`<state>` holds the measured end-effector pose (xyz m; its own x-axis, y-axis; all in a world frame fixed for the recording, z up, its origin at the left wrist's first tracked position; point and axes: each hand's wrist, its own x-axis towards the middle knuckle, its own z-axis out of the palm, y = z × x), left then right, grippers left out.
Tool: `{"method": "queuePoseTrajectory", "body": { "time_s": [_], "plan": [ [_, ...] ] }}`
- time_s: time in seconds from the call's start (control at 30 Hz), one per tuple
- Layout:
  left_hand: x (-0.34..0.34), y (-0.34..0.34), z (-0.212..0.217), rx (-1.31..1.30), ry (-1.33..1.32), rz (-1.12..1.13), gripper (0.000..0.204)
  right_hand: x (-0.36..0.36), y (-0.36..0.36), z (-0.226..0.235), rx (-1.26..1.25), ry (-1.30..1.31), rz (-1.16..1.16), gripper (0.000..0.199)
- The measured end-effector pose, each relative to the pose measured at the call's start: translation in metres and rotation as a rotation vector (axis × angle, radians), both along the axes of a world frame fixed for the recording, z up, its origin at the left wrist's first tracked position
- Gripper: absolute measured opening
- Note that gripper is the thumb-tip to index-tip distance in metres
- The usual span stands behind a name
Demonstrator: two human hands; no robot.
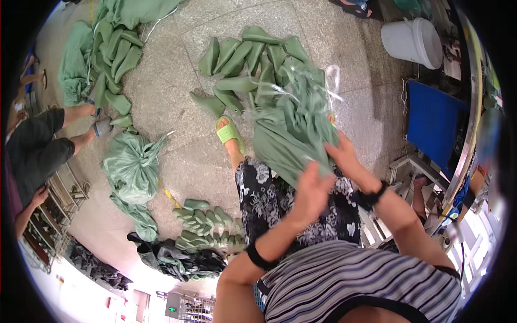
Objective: Unpacking green plastic shoe lasts from bags and sorting them on the factory floor.
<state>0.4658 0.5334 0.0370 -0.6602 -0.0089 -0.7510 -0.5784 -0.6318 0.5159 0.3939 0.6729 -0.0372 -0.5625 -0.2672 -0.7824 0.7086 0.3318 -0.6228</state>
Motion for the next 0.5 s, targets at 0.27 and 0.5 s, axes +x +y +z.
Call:
{"method": "queuePoseTrajectory", "body": {
  "time_s": [0.27, 0.5],
  "plan": [
    [-0.038, -0.019, 0.07, 0.257, 0.167, 0.265, 0.035, 0.043, 0.065, -0.002, -0.021, 0.057, 0.105, 0.061],
    [-0.042, 0.022, 0.081, 0.051, 0.385, -0.091, 0.027, -0.004, -0.041, 0.05, -0.397, -0.792, -1.072, 0.051]
  ]
}}
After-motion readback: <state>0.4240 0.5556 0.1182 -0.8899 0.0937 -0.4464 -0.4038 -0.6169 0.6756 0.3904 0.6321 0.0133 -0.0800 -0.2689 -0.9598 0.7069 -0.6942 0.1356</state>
